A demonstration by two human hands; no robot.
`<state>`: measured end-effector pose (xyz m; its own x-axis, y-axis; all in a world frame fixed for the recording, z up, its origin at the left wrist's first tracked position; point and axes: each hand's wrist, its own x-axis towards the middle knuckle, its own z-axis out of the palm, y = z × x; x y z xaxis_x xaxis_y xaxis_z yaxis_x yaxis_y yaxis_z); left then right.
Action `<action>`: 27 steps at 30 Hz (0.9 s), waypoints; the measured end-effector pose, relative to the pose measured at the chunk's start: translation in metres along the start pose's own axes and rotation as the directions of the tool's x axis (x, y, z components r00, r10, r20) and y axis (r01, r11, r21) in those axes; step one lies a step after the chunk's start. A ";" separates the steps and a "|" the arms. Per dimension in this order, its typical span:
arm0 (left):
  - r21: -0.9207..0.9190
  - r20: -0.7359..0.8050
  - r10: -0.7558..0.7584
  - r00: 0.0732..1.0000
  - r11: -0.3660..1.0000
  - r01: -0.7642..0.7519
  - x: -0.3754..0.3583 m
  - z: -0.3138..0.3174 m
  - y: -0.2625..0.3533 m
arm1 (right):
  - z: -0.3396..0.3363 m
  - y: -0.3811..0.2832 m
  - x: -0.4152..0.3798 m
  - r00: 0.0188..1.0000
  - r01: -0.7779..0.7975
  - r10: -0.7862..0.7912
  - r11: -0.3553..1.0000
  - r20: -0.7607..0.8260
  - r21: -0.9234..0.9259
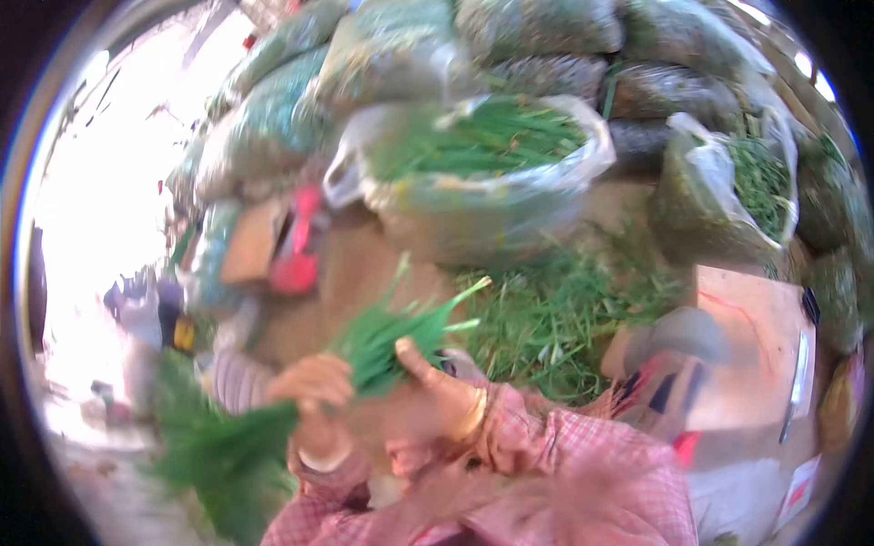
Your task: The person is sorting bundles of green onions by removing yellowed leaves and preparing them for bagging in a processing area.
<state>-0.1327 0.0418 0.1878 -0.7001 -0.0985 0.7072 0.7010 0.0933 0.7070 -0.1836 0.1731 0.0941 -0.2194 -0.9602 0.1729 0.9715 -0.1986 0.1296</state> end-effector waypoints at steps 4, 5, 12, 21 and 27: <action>0.098 0.664 0.106 0.740 0.969 -0.227 0.022 0.056 0.004 | 0.048 -0.023 -0.031 0.942 0.328 -0.330 0.943 0.052 0.048; 0.113 0.777 0.128 0.616 0.935 -0.337 0.025 0.073 0.007 | 0.059 -0.027 -0.045 0.938 0.322 -0.336 0.936 0.083 0.141; 0.050 0.945 0.165 0.281 0.779 -0.625 -0.050 0.177 -0.019 | 0.056 -0.073 -0.134 0.863 0.298 -0.503 0.582 -0.047 -0.756; 0.015 0.805 -0.334 0.491 0.838 0.545 -0.013 0.117 0.014 | 0.104 -0.051 -0.224 0.809 0.090 -0.574 0.336 -0.128 -0.937; -0.514 0.534 -0.419 0.734 0.529 0.675 -0.014 0.106 -0.091 | 0.075 -0.019 -0.190 0.762 -0.071 -0.639 0.078 -0.104 -0.994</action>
<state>-0.2011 0.1398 0.1143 -0.8800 0.4181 0.2254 -0.0321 -0.5259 0.8500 -0.1666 0.3743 0.1318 -0.7789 -0.6249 -0.0530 0.1805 -0.1425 -0.9732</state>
